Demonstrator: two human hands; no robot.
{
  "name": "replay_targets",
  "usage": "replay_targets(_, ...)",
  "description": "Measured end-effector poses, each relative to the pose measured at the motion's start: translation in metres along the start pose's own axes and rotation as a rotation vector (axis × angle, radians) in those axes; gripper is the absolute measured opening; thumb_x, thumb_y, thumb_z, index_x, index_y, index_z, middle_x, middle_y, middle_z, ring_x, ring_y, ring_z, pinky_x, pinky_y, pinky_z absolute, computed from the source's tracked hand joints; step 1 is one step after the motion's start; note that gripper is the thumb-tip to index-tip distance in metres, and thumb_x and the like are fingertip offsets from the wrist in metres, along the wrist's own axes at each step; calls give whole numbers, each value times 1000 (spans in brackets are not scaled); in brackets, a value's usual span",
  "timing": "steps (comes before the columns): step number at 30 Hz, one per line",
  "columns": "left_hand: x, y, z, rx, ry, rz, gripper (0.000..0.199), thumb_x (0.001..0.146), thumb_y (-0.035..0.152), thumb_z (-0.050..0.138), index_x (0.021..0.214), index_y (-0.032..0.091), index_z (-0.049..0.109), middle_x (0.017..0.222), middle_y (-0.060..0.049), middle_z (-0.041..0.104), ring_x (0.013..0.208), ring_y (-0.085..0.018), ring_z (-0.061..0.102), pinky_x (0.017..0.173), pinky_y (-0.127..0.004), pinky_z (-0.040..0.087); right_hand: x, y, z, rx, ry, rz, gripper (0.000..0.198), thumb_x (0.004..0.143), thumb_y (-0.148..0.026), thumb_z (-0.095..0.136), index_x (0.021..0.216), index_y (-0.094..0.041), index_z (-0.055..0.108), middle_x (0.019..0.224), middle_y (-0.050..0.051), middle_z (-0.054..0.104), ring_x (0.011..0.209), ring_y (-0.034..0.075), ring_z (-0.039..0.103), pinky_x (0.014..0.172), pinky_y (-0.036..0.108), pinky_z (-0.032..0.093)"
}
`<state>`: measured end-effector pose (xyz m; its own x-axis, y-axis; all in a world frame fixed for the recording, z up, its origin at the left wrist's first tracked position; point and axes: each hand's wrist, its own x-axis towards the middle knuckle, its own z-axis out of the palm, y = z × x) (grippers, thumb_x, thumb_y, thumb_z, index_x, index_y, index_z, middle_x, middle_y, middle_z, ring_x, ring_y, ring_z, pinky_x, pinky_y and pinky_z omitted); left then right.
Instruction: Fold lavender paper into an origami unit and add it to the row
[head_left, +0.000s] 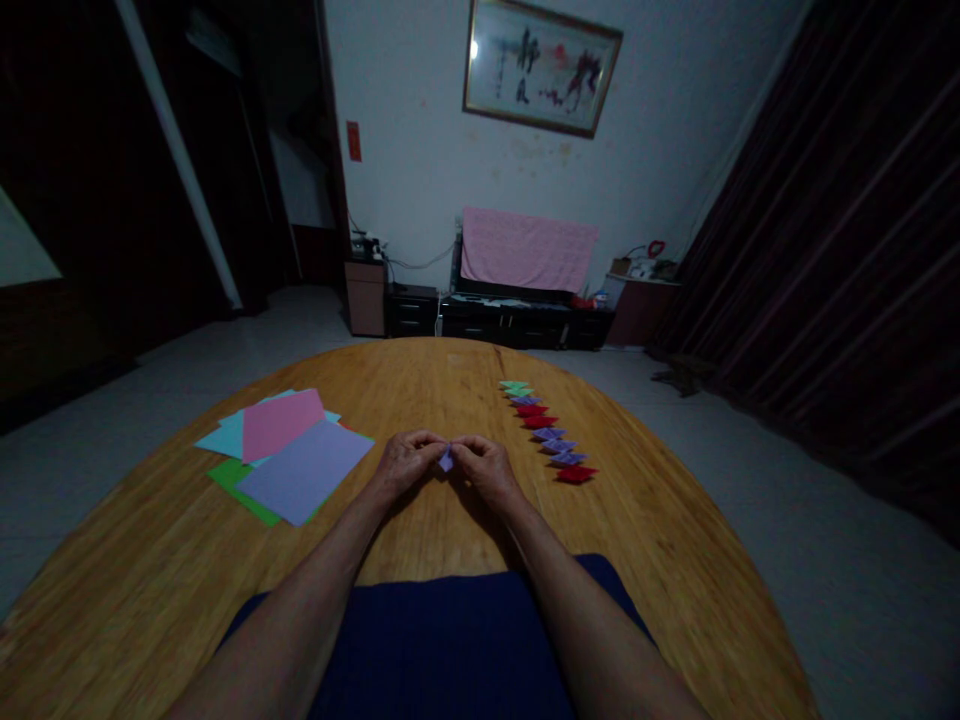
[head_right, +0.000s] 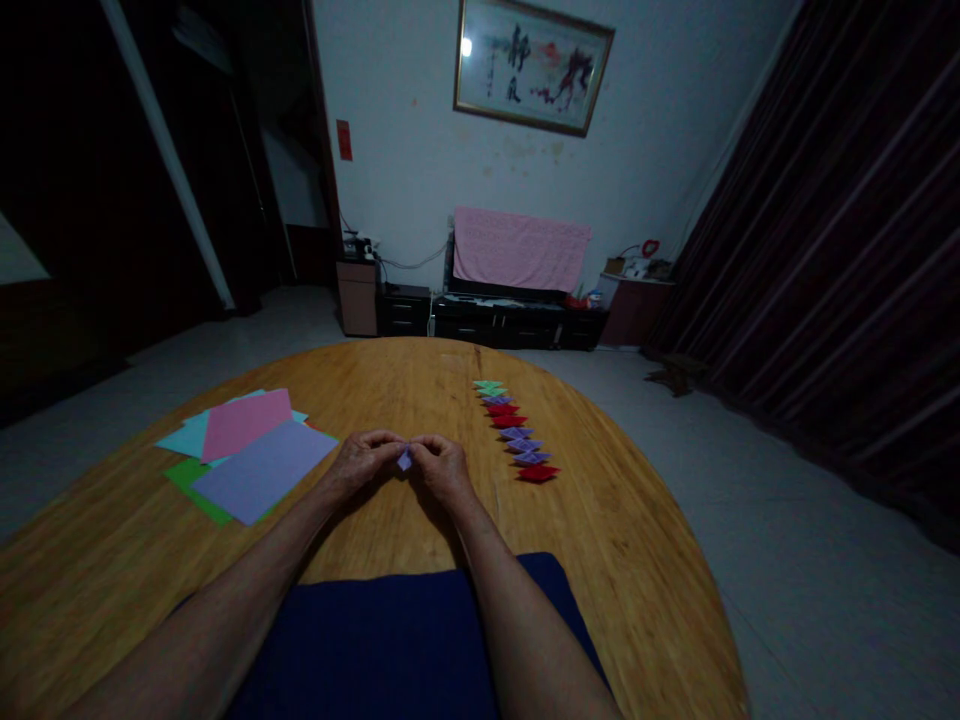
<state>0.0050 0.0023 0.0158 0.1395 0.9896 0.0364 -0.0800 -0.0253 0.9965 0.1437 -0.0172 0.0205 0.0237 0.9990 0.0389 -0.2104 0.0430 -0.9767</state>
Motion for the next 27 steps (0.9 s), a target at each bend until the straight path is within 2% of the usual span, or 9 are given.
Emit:
replay_targets(5, 6, -3, -3, 31, 90, -17, 17, 62, 31, 71, 68, 15, 69, 53, 0, 60, 45, -12, 52, 45, -22, 36, 4, 4, -4, 10, 23, -12, 20, 62, -34, 71, 69, -16, 64, 62, 1, 63, 54, 13, 56, 53, 24, 45)
replay_targets(11, 14, -8, -4, -62, 157, -8, 20, 60, 33, 69, 64, 16, 62, 47, 4, 53, 43, -9, 45, 45, -21, 34, 12, 17, -8, -69, 54, -41, 23, 68, -38, 66, 76, -17, 62, 70, 1, 66, 54, 11, 55, 52, 22, 43)
replay_targets(14, 13, -6, -1, -80, 154, -5, 21, 59, 34, 69, 63, 16, 59, 46, 4, 52, 42, -8, 44, 44, -21, 33, 13, 17, -7, -52, 60, -3, 24, 69, -39, 64, 77, -17, 58, 73, 1, 67, 53, 11, 56, 51, 22, 44)
replay_targets(20, 11, -7, 2, -136, 106, -2, 20, 62, 33, 70, 68, 16, 61, 52, 4, 56, 48, -8, 48, 48, -20, 36, 9, 7, -2, -40, 132, 17, 15, 63, -21, 53, 77, -18, 57, 65, -1, 63, 51, 12, 56, 51, 23, 44)
replay_targets(27, 11, -5, 3, -169, 99, -9, 22, 62, 34, 71, 68, 15, 60, 50, 4, 56, 44, -8, 47, 46, -20, 35, 10, 10, 2, 43, 88, 54, 19, 60, -18, 47, 75, -17, 60, 61, 1, 64, 53, 14, 58, 56, 26, 46)
